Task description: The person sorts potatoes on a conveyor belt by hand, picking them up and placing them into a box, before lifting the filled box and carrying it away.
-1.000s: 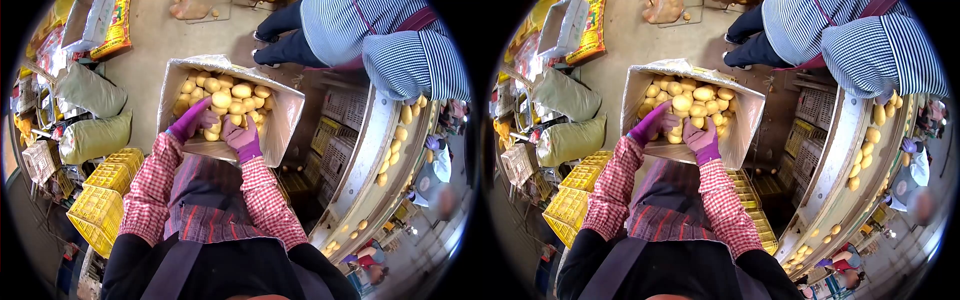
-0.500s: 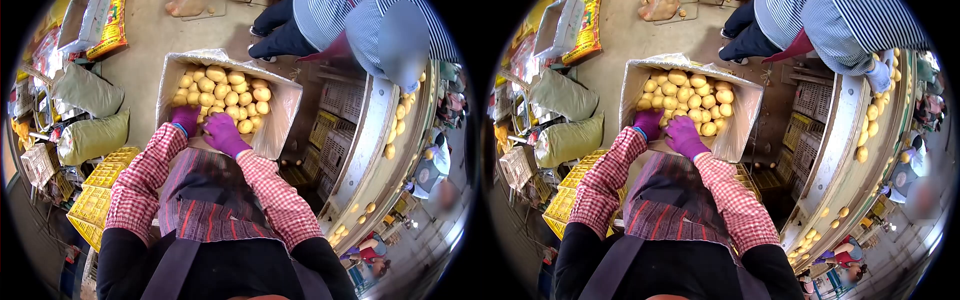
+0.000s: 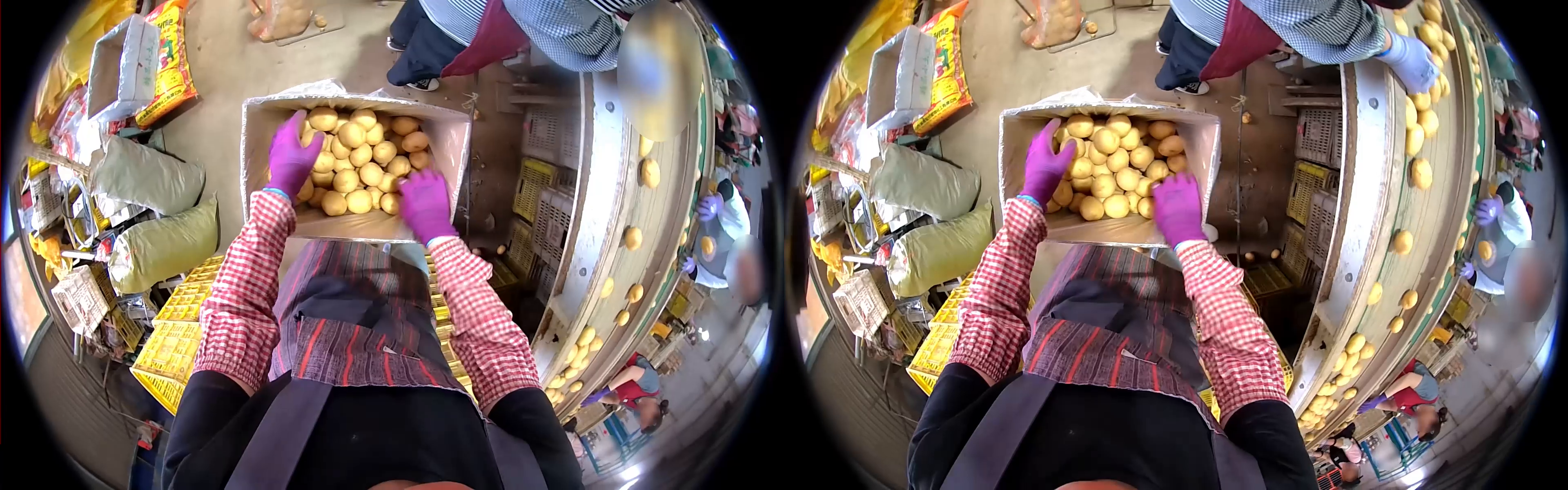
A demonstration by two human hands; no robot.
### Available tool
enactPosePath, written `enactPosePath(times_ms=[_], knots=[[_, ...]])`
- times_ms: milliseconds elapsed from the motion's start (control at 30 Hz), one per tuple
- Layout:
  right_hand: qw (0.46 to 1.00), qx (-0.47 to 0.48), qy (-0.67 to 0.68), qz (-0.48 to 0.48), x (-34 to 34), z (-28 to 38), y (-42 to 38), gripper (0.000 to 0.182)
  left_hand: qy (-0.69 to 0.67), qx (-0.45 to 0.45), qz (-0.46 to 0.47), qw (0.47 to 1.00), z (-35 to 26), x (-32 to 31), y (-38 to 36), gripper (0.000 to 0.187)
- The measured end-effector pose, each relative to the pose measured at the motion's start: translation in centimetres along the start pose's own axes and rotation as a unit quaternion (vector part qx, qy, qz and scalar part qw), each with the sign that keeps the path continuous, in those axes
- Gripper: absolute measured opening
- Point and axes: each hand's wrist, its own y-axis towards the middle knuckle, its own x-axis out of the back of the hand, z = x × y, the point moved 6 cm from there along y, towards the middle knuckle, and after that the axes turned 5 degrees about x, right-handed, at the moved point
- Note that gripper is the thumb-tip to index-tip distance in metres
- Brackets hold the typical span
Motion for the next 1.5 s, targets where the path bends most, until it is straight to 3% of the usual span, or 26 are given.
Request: enactPosePath(times_ms=[33, 133, 167, 267, 300, 333, 400, 467, 533, 567, 600, 667, 767, 867, 900, 933, 1000, 1067, 1100, 1267, 1400, 1433, 1500], knots=[[0.998, -0.014, 0.053, 0.036, 1.7, 1.5, -0.9, 0.028, 0.035, -0.096, -0.036, 0.994, -1.0, -0.8, 0.7, 0.067], [0.971, 0.035, 0.215, -0.095, -0.2, 4.3, -4.4, 0.038, 0.089, 0.0, 0.079, 0.993, 0.4, -5.9, 1.7, 0.063], [0.967, 0.027, 0.229, -0.106, -0.1, 4.7, -5.4, 0.04, 0.098, -0.016, 0.013, 0.995, 0.4, -6.0, 1.3, 0.054], [0.951, 0.007, 0.275, -0.143, 2.7, 5.2, -8.0, 0.044, 0.239, -0.049, 0.065, 0.967, -2.7, -4.2, 0.4, 0.047], [0.943, -0.003, 0.293, -0.157, 3.3, 5.1, -8.8, 0.043, 0.339, -0.081, 0.058, 0.935, -2.6, -4.6, -0.6, 0.035], [0.935, -0.015, 0.31, -0.172, 4.3, 4.9, -9.5, 0.043, 0.328, -0.044, 0.184, 0.926, -3.6, -5.2, -1.4, 0.03], [0.923, -0.026, 0.336, -0.186, 5.8, 4.2, -10.5, 0.044, 0.322, -0.187, 0.198, 0.907, -8.2, -7.0, -4.3, 0.028], [0.918, -0.02, 0.35, -0.187, 6.2, 3.5, -11.1, 0.045, 0.05, -0.256, 0.16, 0.952, -11.0, -9.1, -5.8, 0.042], [0.91, -0.02, 0.374, -0.178, 6.2, 2.7, -11.3, 0.045, 0.038, -0.252, 0.115, 0.96, -10.6, -14.9, -5.1, 0.06], [0.906, -0.019, 0.386, -0.175, 6.2, 2.3, -11.3, 0.045, 0.107, -0.212, 0.178, 0.955, -11.3, -16.8, -4.4, 0.07], [0.906, -0.023, 0.379, -0.185, 6.5, 1.9, -11.5, 0.044, 0.233, -0.18, 0.199, 0.935, -12.0, -18.0, -3.9, 0.067], [0.908, -0.03, 0.364, -0.205, 6.8, 1.1, -12.1, 0.044, 0.299, -0.165, 0.214, 0.915, -12.6, -20.2, -3.0, 0.065], [0.893, -0.025, 0.378, -0.242, 6.6, -0.2, -12.9, 0.048, 0.209, -0.097, 0.275, 0.933, -11.8, -21.0, -1.6, 0.063], [0.861, -0.048, 0.449, -0.232, 6.2, -1.2, -13.5, 0.046, 0.002, -0.074, 0.281, 0.957, -14.3, -15.9, -3.6, 0.051], [0.816, -0.078, 0.526, -0.226, 6.1, -1.6, -13.6, 0.049, -0.095, -0.111, 0.202, 0.969, -13.5, -15.1, -4.9, 0.058], [0.763, -0.107, 0.599, -0.216, 6.1, -1.9, -13.7, 0.052, -0.143, -0.119, 0.211, 0.96, -15.6, -12.5, -6.1, 0.063], [0.652, -0.138, 0.715, -0.211, 6.1, -2.2, -13.6, 0.058, -0.073, -0.163, 0.214, 0.96, -18.3, -9.0, -8.2, 0.062], [0.538, -0.142, 0.801, -0.221, 6.5, -2.5, -13.0, 0.065, -0.161, -0.138, 0.239, 0.947, -20.8, -5.7, -10.2, 0.063], [0.538, -0.134, 0.808, -0.199, 8.3, -2.6, -12.6, 0.073, -0.226, -0.078, 0.255, 0.937, -21.6, -4.8, -11.1, 0.062], [0.478, -0.137, 0.844, -0.2, 13.1, -2.2, -11.6, 0.081, -0.173, -0.176, 0.174, 0.953, -25.0, -1.6, -12.0, 0.063], [0.537, -0.143, 0.787, -0.268, 13.6, -1.5, -10.4, 0.089, -0.157, -0.199, 0.157, 0.954, -25.3, -0.1, -12.7, 0.065], [0.535, -0.161, 0.784, -0.273, 13.8, -1.2, -10.2, 0.084, -0.136, -0.199, 0.158, 0.958, -25.1, 0.1, -13.0, 0.064], [0.524, -0.176, 0.808, -0.206, 14.0, -0.7, -10.1, 0.078, -0.058, -0.195, 0.158, 0.966, -24.5, 0.3, -13.6, 0.068]])
